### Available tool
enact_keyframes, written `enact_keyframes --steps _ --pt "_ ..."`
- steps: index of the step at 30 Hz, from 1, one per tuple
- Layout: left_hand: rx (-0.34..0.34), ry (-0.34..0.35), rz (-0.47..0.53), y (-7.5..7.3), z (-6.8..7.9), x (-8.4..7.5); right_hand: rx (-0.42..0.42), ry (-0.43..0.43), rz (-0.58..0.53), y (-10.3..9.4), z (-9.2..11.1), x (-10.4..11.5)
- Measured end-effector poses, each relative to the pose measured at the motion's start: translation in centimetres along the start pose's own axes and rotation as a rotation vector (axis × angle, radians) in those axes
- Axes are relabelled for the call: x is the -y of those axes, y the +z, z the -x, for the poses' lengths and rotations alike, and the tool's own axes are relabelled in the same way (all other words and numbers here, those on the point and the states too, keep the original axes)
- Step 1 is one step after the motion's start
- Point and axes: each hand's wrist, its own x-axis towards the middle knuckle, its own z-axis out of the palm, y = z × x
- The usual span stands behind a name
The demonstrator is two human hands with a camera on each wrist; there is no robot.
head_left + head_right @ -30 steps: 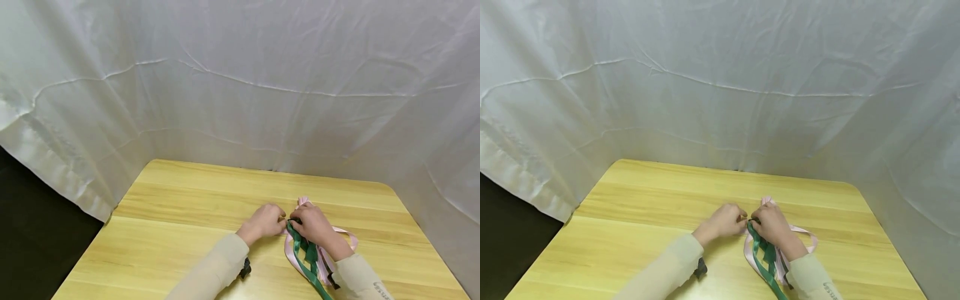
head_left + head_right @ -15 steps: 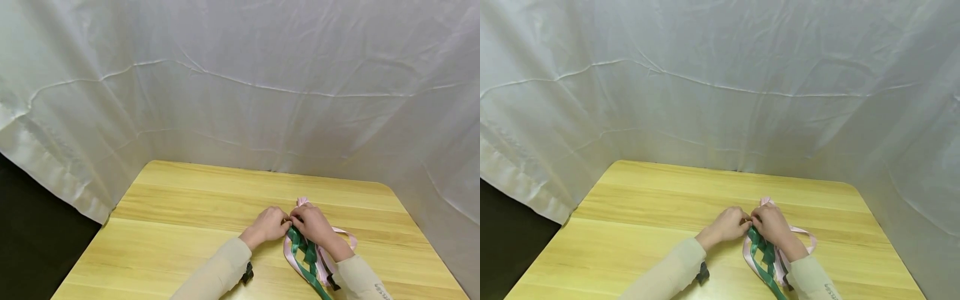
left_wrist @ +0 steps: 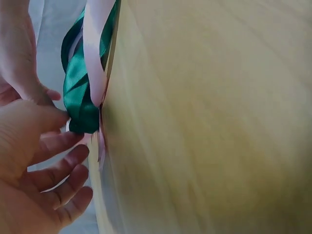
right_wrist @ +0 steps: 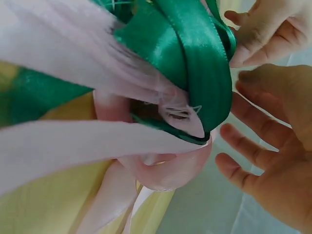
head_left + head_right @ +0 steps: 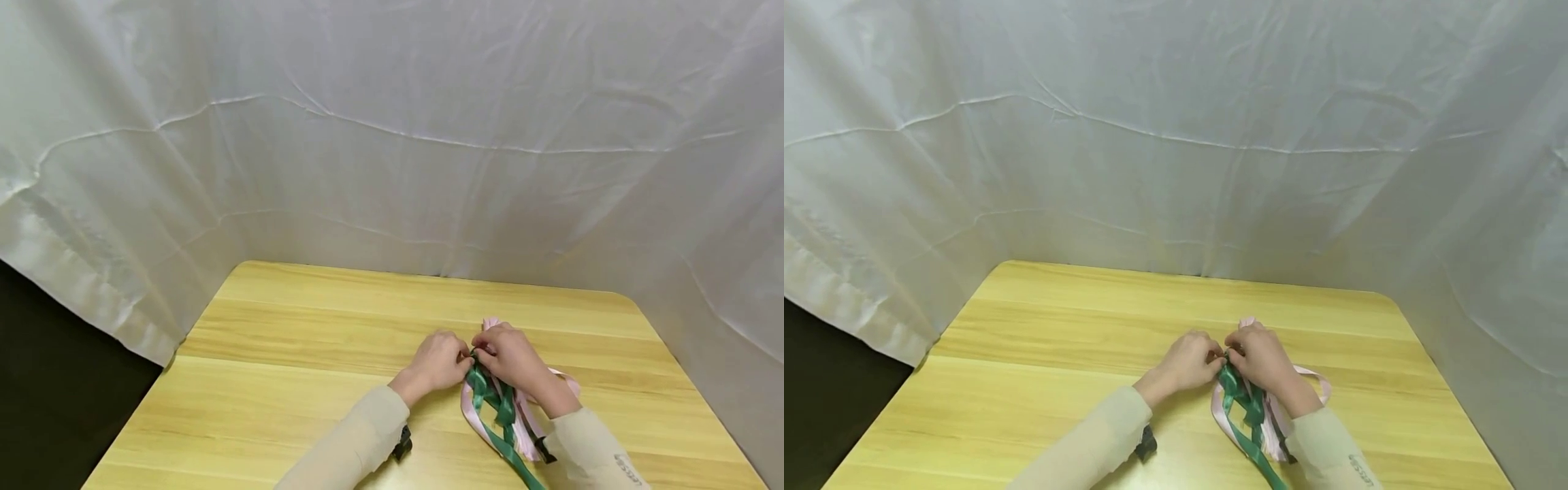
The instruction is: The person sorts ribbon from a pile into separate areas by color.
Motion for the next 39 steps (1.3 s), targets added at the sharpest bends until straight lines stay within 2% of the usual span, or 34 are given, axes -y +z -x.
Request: enact_keyframes --steps 3,6,12,17,21,25,28,31,34,39 --pt "-0.013 0.009 -0.044 0.0 0.0 0.0 0.033 -0.028 0.02 0.1 0.1 0.0" --pt "-0.029 0.003 0.008 -0.2 0.0 0.0 0.043 -0.039 0.023 0.3 0.2 -0.1" --pt "-0.062 -0.033 0.226 -0.9 0.2 0.6 -0.015 -0.024 0.015 0.5 0.1 -0.1" --pt "-0.069 -0.118 0.446 -1.6 0.6 1.1 -0.043 0.02 -0.026 -0.1 -0.1 0.0" --pt "-0.061 -0.18 0.615 -2.1 0.9 1.3 -0.035 0.076 -0.075 -0.5 -0.3 0.3" --pt "-0.036 -0.199 0.719 -2.6 1.0 1.2 -0.01 0.121 -0.152 -0.5 -0.3 0.6" --pt "-0.035 -0.181 0.731 -3.1 0.9 0.8 -0.015 0.1 -0.206 -0.3 -0.4 0.6" --pt "-0.042 -0.157 0.7 -3.4 0.9 0.6 -0.052 0.059 -0.215 -0.1 -0.6 0.7" --pt "-0.047 -0.139 0.646 -3.6 0.9 0.6 -0.101 0.036 -0.199 -0.2 -0.6 0.8" --pt "-0.03 -0.106 0.503 -4.0 1.2 0.9 -0.14 0.05 -0.19 -0.5 -0.6 0.8"
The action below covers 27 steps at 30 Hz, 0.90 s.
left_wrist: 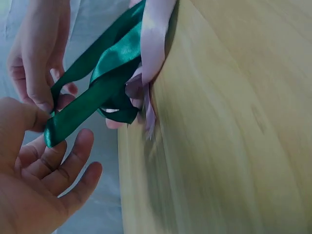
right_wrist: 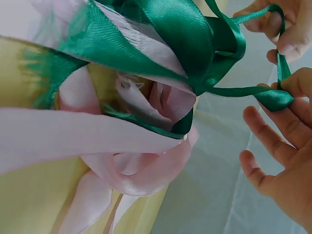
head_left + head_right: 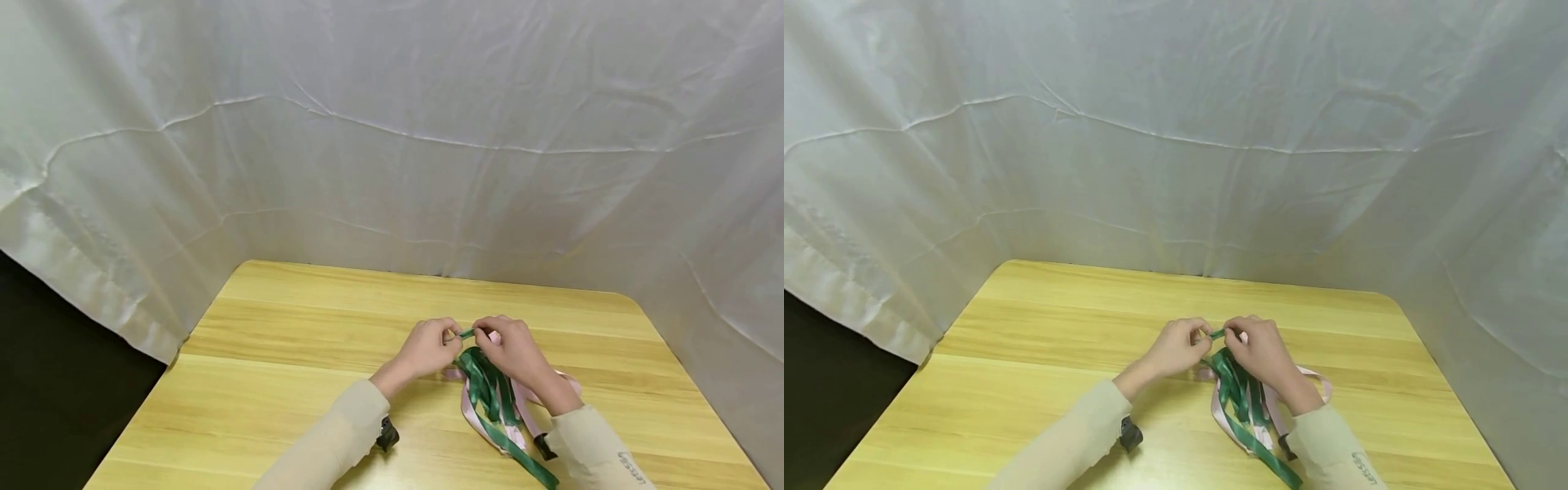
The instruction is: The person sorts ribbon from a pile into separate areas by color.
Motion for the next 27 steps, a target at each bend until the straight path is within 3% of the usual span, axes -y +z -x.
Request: enact_keyframes --steps 6,9,17,27 --pt "-0.003 0.08 -0.248 -0.5 0.4 -0.1 -0.009 -0.003 -0.003 -0.2 -0.2 0.1" --pt "-0.029 0.099 -0.314 -0.8 0.6 -0.2 -0.021 -0.011 -0.006 -0.3 -0.3 0.1" --pt "-0.109 0.109 -0.304 -3.1 1.0 0.7 -0.066 -0.009 0.015 -0.7 -0.6 0.0" --pt "-0.015 0.125 -0.349 -6.8 2.2 2.7 0.0 0.048 0.043 -1.2 -1.1 0.0"
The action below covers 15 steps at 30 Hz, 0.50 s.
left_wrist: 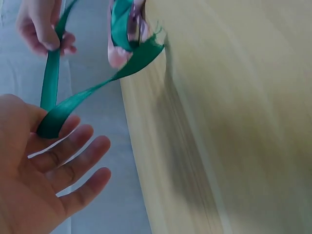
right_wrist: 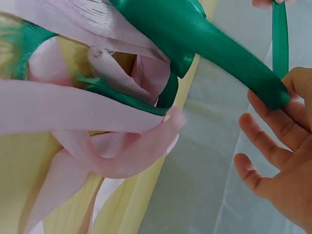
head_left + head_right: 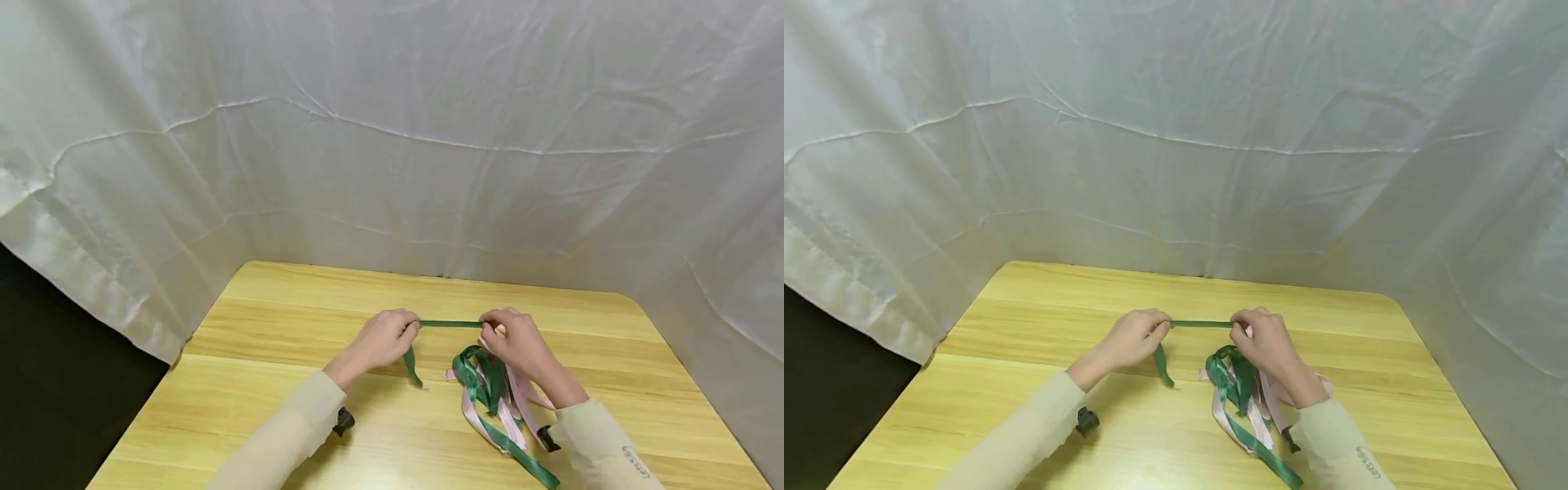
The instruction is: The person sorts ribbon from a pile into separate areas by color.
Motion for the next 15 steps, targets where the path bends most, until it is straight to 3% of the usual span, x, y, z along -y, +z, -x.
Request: enact_keyframes --steps 7,15 --pt "0.029 -0.024 -0.004 -2.1 0.9 1.8 -0.014 0.005 0.016 -0.5 -0.4 -0.3" --pt "0.027 -0.104 0.008 -4.4 1.6 3.8 0.022 0.018 0.014 -1.3 -0.8 -0.4"
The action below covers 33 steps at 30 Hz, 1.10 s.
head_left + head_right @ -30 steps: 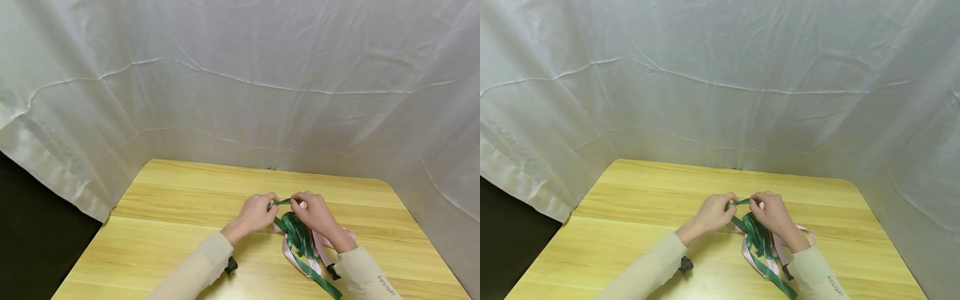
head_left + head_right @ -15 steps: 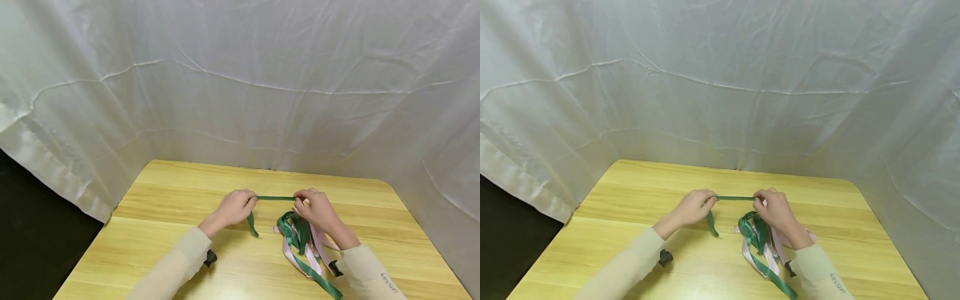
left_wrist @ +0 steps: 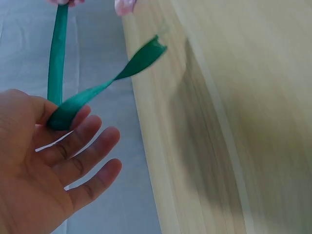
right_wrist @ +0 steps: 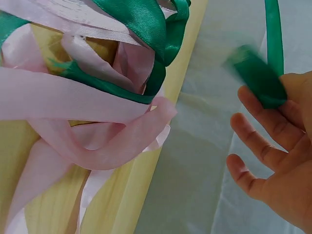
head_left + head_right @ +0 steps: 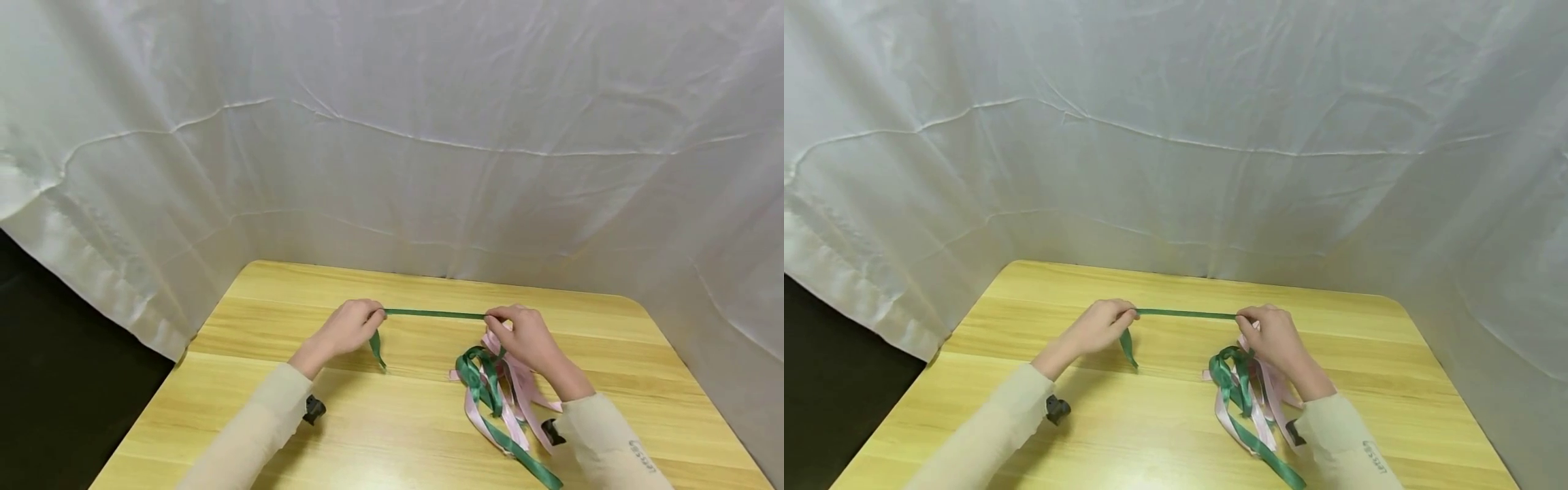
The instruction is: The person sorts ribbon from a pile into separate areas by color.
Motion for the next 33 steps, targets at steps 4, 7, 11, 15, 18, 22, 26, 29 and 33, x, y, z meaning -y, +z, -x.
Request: enact_keyframes --steps 4,7,11,15,18,22,26,29,33 --pt "-0.034 -0.058 0.026 -0.8 0.3 1.1 0.029 0.012 0.0 -0.3 -0.2 -0.3" --pt "-0.044 -0.083 0.032 -1.3 0.5 2.1 0.061 0.023 -0.003 -0.4 -0.4 -0.7" --pt "-0.022 -0.109 0.037 -2.1 0.6 3.4 0.111 0.059 -0.021 -0.6 -0.6 -1.1" --pt "0.008 -0.131 0.039 -2.8 0.9 4.4 0.147 0.098 -0.051 -0.7 -0.8 -1.3" --pt "0.014 -0.148 0.045 -3.2 1.1 5.1 0.164 0.127 -0.07 -0.7 -0.9 -1.6" --pt "-0.011 -0.156 0.091 -3.7 1.2 5.9 0.176 0.156 -0.081 -0.6 -1.1 -2.2" --pt "-0.066 -0.213 0.169 -4.0 1.2 6.6 0.178 0.188 -0.12 -0.5 -1.6 -3.0" --pt "-0.115 -0.284 0.233 -4.1 1.2 7.1 0.162 0.211 -0.163 -0.3 -2.1 -3.6" --pt "-0.149 -0.355 0.328 -4.2 1.1 7.7 0.13 0.248 -0.212 -0.1 -2.6 -4.4"
